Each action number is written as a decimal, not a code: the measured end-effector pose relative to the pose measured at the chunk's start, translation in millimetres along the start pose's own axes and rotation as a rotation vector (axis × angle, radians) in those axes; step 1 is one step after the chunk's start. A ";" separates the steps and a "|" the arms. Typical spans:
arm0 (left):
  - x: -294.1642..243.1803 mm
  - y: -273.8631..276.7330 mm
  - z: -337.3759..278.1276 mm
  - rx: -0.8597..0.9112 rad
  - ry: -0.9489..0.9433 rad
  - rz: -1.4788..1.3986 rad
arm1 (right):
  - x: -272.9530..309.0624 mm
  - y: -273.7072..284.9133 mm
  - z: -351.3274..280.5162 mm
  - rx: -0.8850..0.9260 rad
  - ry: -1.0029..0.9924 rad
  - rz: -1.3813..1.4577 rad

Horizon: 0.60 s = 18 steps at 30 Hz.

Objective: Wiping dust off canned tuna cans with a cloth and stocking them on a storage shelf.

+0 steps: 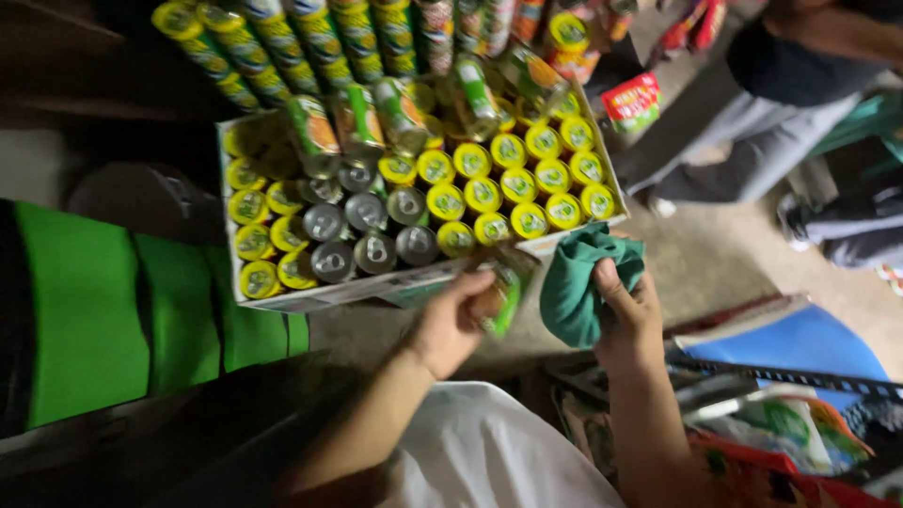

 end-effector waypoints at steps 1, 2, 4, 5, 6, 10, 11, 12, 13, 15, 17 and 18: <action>8.3 2.6 -4.2 0.021 0.025 0.055 | 16.4 -24.7 -3.8 0.010 0.102 -0.025; 12.4 15.9 1.1 0.022 0.010 0.056 | 8.7 -37.2 -4.7 0.025 0.102 -0.028; 26.4 40.5 10.8 0.033 0.063 -0.032 | 16.1 -81.1 -23.7 0.050 0.480 -0.568; -0.4 3.2 2.6 0.037 0.053 -0.030 | 13.8 -93.9 -24.2 0.059 0.487 -0.568; -23.3 -25.9 -7.2 -0.058 0.083 -0.057 | 14.9 -123.0 -35.9 0.140 0.678 -0.781; -61.0 -29.3 -7.8 0.012 0.032 -0.097 | -0.1 -186.7 -49.5 0.357 1.058 -1.268; -57.9 -13.1 -4.5 0.021 0.029 -0.095 | 1.4 -195.7 -45.3 0.356 1.068 -1.270; -61.5 9.0 1.0 -0.009 -0.053 0.049 | 9.0 -199.1 -36.3 0.296 1.023 -1.189; -63.6 28.4 8.0 -0.033 -0.131 0.190 | 17.6 -200.0 -27.5 0.230 0.979 -1.113; -77.2 12.6 13.0 0.044 -0.114 0.161 | 28.9 -213.4 -18.0 0.129 0.952 -1.086; -86.2 -2.2 11.6 0.105 -0.080 0.131 | 27.4 -213.3 -17.7 0.020 0.903 -1.055; -88.1 -8.0 11.6 0.083 -0.029 0.074 | 18.7 -214.0 -20.8 0.028 0.885 -1.091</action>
Point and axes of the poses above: each hand's wrist, its own z-axis towards the middle knuckle, its own y-axis out of the back of the hand, x = y × z, the point moved 9 cm from there along z, towards the middle knuckle, and after that the axes turned 11 degrees about -y, right-handed, at the moved point
